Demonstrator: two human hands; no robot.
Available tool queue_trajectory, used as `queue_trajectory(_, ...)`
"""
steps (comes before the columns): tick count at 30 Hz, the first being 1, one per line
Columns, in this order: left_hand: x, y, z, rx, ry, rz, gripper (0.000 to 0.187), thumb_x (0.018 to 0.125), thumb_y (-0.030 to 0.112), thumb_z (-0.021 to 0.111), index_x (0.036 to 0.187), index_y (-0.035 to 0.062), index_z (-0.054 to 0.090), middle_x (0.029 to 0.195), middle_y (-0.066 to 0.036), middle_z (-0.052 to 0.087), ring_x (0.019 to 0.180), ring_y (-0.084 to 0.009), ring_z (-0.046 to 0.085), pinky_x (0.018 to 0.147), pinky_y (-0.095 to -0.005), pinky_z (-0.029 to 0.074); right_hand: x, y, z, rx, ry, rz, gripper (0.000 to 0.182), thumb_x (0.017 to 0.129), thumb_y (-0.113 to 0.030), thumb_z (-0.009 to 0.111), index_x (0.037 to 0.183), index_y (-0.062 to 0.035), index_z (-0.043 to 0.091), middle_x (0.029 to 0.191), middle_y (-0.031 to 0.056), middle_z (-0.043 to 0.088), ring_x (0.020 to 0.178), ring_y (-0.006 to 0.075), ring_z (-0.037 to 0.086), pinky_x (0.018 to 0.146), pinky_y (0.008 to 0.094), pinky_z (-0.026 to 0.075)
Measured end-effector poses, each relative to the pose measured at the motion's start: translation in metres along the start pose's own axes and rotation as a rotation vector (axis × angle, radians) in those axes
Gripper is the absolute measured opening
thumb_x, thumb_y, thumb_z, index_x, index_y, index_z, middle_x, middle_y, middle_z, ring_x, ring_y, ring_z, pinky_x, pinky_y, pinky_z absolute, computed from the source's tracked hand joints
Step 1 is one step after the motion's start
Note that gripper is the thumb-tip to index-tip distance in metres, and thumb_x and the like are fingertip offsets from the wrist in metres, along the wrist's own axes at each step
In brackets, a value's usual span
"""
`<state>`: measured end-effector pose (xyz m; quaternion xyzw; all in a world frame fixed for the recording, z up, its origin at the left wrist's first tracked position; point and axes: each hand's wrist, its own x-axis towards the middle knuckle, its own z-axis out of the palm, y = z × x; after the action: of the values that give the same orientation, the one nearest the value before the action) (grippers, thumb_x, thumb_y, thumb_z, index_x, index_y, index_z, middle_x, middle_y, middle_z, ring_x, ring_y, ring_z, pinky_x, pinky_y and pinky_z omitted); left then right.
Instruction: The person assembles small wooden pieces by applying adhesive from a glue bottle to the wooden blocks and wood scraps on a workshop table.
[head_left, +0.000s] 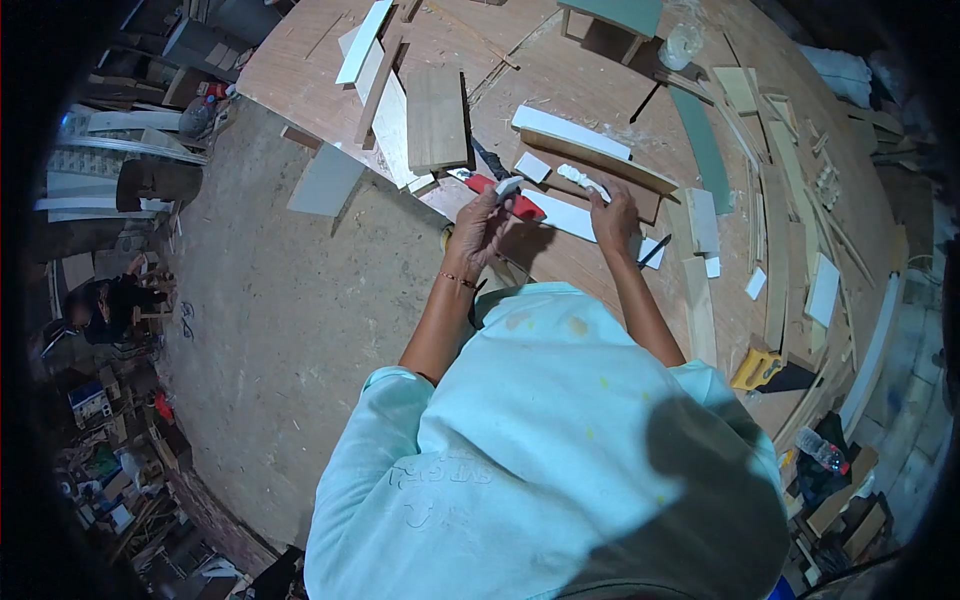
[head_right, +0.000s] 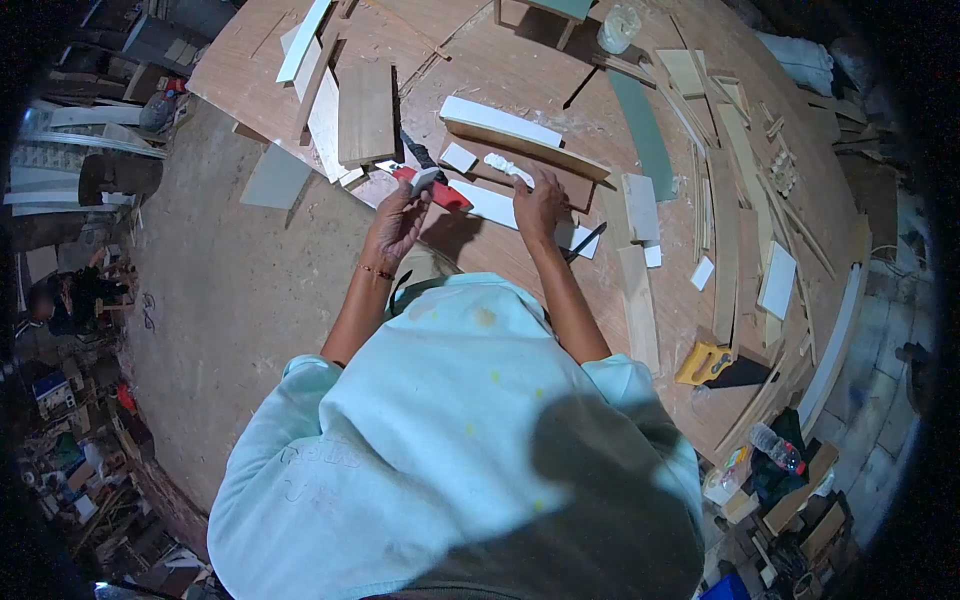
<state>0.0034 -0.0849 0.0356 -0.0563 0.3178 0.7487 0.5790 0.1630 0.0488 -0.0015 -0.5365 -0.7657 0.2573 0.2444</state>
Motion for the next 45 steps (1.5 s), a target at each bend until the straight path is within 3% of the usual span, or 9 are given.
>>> queue_trajectory(5,-0.004,0.009,-0.012,0.037,0.032,0.109,0.038,0.078,0.009,0.058,0.111,-0.0059,0.046,0.104,-0.011,0.053,0.094,-0.0153,0.052,0.086,-0.0232,0.044,-0.012,-0.026,-0.01,-0.13,0.177,-0.208,0.029,0.072,-0.012,0.061,0.099,-0.003,0.057,0.099,0.0139,0.055,0.096,0.0301,0.049,0.085,0.0379,0.036)
queue_trajectory(8,-0.008,0.009,-0.013,0.039,-0.04,0.085,0.039,0.078,0.007,0.057,0.113,-0.0057,0.045,0.104,-0.01,0.053,0.094,-0.015,0.052,0.085,-0.0237,0.044,-0.019,-0.04,-0.004,0.231,-0.055,-0.21,0.02,0.072,-0.01,0.06,0.09,-0.0018,0.058,0.095,0.0155,0.055,0.09,0.03,0.052,0.08,0.0371,0.041)
queue_trajectory(15,-0.01,-0.004,0.0,0.36,-0.083,0.014,0.037,0.078,0.006,0.057,0.112,-0.0044,0.047,0.099,-0.007,0.056,0.086,-0.0124,0.054,0.079,-0.0239,0.045,-0.034,-0.081,-0.011,0.533,-0.153,-0.322,0.016,0.077,-0.01,0.054,0.088,0.0008,0.059,0.083,0.0153,0.059,0.075,0.0266,0.058,0.067,0.0315,0.046)
queue_trajectory(19,-0.012,-0.003,0.005,0.649,-0.069,0.212,0.04,0.074,0.003,0.059,0.112,-0.0023,0.047,0.098,-0.008,0.057,0.086,-0.0149,0.056,0.078,-0.0253,0.045,-0.03,-0.093,-0.006,0.631,-0.225,-0.315,0.017,0.079,-0.009,0.051,0.09,0.0012,0.059,0.084,0.0147,0.06,0.077,0.0246,0.059,0.066,0.031,0.046)
queue_trajectory(21,-0.02,0.008,0.01,0.735,-0.057,0.284,0.04,0.074,0.003,0.06,0.111,-0.0018,0.047,0.097,-0.007,0.058,0.088,-0.015,0.056,0.079,-0.0261,0.044,-0.029,-0.101,-0.001,0.758,-0.369,-0.134,0.018,0.082,-0.009,0.051,0.094,0.0012,0.059,0.088,0.01,0.061,0.079,0.013,0.057,0.068,0.0263,0.046)
queue_trajectory(25,-0.026,0.027,-0.007,0.799,-0.003,0.46,0.037,0.075,0.004,0.059,0.11,0.0008,0.049,0.102,-0.006,0.054,0.092,-0.0154,0.053,0.083,-0.0272,0.042,-0.011,-0.116,0.027,0.77,-0.324,-0.269,0.019,0.081,-0.01,0.05,0.095,-0.0004,0.058,0.084,0.0135,0.061,0.076,0.021,0.061,0.069,0.0298,0.047)
queue_trajectory(29,-0.031,0.052,-0.021,0.751,0.058,0.573,0.038,0.076,-0.001,0.055,0.112,0.0009,0.045,0.103,-0.005,0.051,0.093,-0.0132,0.05,0.082,-0.0256,0.041,0.018,-0.16,0.046,0.495,-0.422,-0.146,0.029,0.078,-0.018,0.057,0.099,0.0015,0.055,0.094,0.0186,0.058,0.089,0.0254,0.057,0.078,0.0325,0.044)
queue_trajectory(36,-0.032,0.108,-0.036,0.903,0.154,0.765,0.039,0.073,-0.001,0.057,0.111,0.001,0.046,0.102,-0.005,0.049,0.094,-0.0141,0.05,0.084,-0.0256,0.041,0.047,-0.211,0.139,-0.158,-0.466,-0.124,0.092,0.059,-0.055,0.065,0.122,0.0032,0.032,0.125,0.0319,0.024,0.114,0.0437,0.027,0.089,0.0516,0.028)
queue_trajectory(45,-0.012,0.167,-0.031,1.091,0.201,0.815,0.035,0.069,0.0,0.059,0.104,0.001,0.052,0.103,-0.007,0.047,0.095,-0.0163,0.049,0.082,-0.0272,0.041,0.067,-0.231,0.156,-0.266,-0.4,0.132,0.086,0.055,-0.041,0.068,0.122,0.0011,0.034,0.119,0.0326,0.031,0.112,0.0434,0.032,0.089,0.0487,0.03)
